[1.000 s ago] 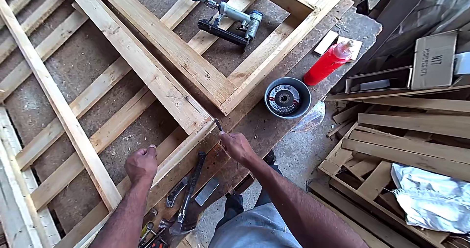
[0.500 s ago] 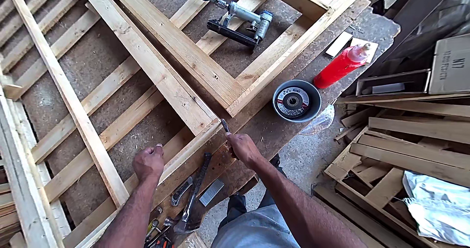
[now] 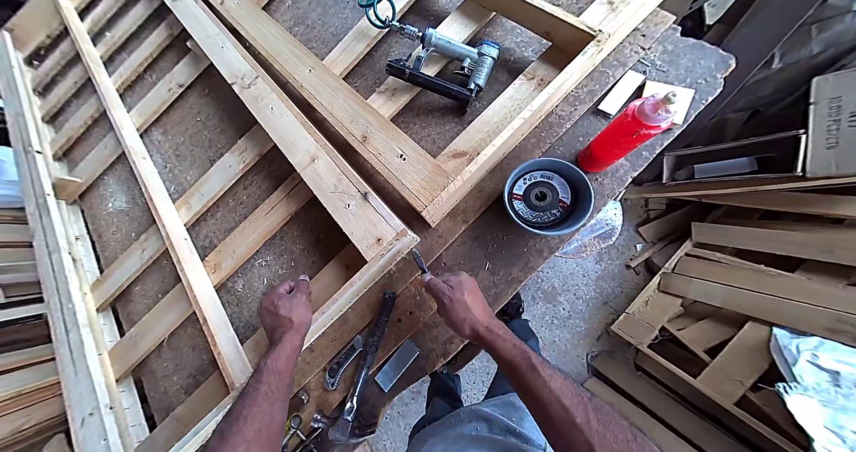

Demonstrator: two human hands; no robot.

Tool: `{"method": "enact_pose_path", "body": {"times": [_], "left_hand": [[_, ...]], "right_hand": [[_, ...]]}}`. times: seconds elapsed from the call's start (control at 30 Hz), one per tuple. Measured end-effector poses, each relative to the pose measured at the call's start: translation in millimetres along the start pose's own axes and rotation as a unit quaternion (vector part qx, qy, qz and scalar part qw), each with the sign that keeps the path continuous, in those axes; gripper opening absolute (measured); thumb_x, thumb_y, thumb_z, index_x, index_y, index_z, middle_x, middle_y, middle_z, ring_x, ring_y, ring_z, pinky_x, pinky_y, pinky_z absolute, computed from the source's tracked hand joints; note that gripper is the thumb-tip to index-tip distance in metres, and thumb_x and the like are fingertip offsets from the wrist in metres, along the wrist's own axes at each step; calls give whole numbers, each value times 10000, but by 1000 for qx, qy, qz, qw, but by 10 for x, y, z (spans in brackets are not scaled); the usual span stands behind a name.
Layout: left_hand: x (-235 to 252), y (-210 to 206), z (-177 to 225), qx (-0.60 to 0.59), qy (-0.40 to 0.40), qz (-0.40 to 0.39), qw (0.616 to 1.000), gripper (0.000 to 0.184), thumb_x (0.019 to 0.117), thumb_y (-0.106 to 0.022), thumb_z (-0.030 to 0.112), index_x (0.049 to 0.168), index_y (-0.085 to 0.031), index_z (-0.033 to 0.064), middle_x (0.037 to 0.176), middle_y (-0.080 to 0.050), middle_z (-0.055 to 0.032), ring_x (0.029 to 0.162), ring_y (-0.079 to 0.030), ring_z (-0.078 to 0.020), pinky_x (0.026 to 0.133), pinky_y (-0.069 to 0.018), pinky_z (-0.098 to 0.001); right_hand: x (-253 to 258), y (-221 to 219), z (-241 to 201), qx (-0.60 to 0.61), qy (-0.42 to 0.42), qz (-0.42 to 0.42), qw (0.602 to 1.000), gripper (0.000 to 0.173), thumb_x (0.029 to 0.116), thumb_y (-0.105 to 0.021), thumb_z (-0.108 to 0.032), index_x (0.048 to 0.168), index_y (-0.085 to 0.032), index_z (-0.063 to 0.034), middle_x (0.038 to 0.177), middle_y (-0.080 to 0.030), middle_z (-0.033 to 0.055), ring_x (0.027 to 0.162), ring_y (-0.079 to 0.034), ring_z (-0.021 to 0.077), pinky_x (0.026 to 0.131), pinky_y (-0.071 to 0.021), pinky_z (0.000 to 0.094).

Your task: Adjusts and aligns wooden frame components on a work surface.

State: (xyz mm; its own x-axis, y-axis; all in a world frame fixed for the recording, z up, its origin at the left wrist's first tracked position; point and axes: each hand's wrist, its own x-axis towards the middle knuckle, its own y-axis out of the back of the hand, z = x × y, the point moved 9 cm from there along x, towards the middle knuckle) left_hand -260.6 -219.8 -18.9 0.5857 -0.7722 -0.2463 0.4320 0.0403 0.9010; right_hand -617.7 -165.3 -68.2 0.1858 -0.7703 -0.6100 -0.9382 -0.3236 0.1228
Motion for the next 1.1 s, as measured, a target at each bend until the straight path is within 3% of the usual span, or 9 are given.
{"method": "enact_pose_path", "body": {"times": [0.07, 0.2, 0.27, 0.4, 0.67, 0.77, 0.87, 1.0, 1.1], "left_hand": [[14, -5, 12, 11, -2, -2, 1000, 379, 1046, -577, 386, 869, -726, 86, 855, -747, -83, 822, -732, -249, 817, -581, -544], [10, 21, 26, 28, -2, 0, 1000, 386, 1046, -576, 397, 872, -731, 90, 859, -748, -91, 833, -729, -264, 819, -574, -554], [-10, 8, 34, 28, -5, -9, 1000, 402, 1050, -566, 411, 903, -732, 76, 889, -750, -114, 862, -732, -289, 842, -567, -582], [-16, -28, 34, 25, -8, -16, 1000, 411, 1051, -561, 418, 923, -733, 68, 896, -749, -122, 874, -729, -302, 849, -560, -587], [0, -26, 16, 18, -6, -10, 1000, 397, 1049, -569, 407, 894, -732, 79, 875, -753, -104, 844, -736, -273, 830, -574, -563], [8, -6, 51, 23, -6, -14, 1000, 396, 1052, -565, 399, 889, -730, 79, 878, -749, -103, 854, -731, -274, 834, -571, -562], [31, 2, 40, 33, -5, -17, 999, 393, 1049, -564, 410, 887, -733, 95, 876, -752, -88, 856, -733, -264, 836, -572, -559], [51, 3, 40, 24, -10, -14, 1000, 388, 1042, -578, 409, 880, -732, 91, 864, -749, -83, 843, -729, -250, 829, -575, -542], [52, 14, 46, 42, -13, -18, 999, 400, 1034, -560, 425, 881, -743, 104, 880, -747, -73, 880, -724, -242, 860, -568, -537]], "right_hand": [[-239, -224, 175, -21, 4, -35, 999, 542, 1048, -417, -509, 687, -592, -144, 629, -521, 7, 606, -550, 171, 621, -455, 424], [-316, -345, 543, 30, -41, -9, 999, 563, 1040, -389, -532, 691, -609, -149, 620, -574, 4, 581, -588, 172, 597, -488, 420], [-209, -157, 504, 51, -53, 15, 997, 575, 1058, -379, -529, 751, -659, -132, 682, -637, 15, 646, -637, 174, 647, -528, 413], [-21, 127, 222, 27, -38, 47, 998, 582, 1072, -391, -514, 710, -631, -127, 654, -554, 31, 644, -556, 187, 622, -433, 426], [167, 105, 48, -21, -40, 46, 998, 585, 1070, -397, -533, 697, -595, -128, 645, -540, 63, 630, -555, 235, 602, -435, 470], [98, 152, 96, -229, -49, 57, 971, 521, 1042, -399, -528, 810, -659, -140, 830, -661, 78, 874, -673, 264, 756, -527, 506], [105, 261, 242, -372, -30, 130, 919, 467, 1013, -447, -515, 976, -751, -162, 1064, -689, 93, 1134, -619, 298, 967, -490, 492], [112, 433, 86, -417, -22, 127, 900, 535, 1026, -409, -563, 1106, -744, -153, 1178, -693, 110, 1233, -595, 299, 1101, -414, 493], [72, 759, -542, -382, 127, 239, 884, 425, 1023, -497, -491, 993, -746, -149, 1083, -720, 71, 1144, -655, 265, 1047, -489, 472]]}}
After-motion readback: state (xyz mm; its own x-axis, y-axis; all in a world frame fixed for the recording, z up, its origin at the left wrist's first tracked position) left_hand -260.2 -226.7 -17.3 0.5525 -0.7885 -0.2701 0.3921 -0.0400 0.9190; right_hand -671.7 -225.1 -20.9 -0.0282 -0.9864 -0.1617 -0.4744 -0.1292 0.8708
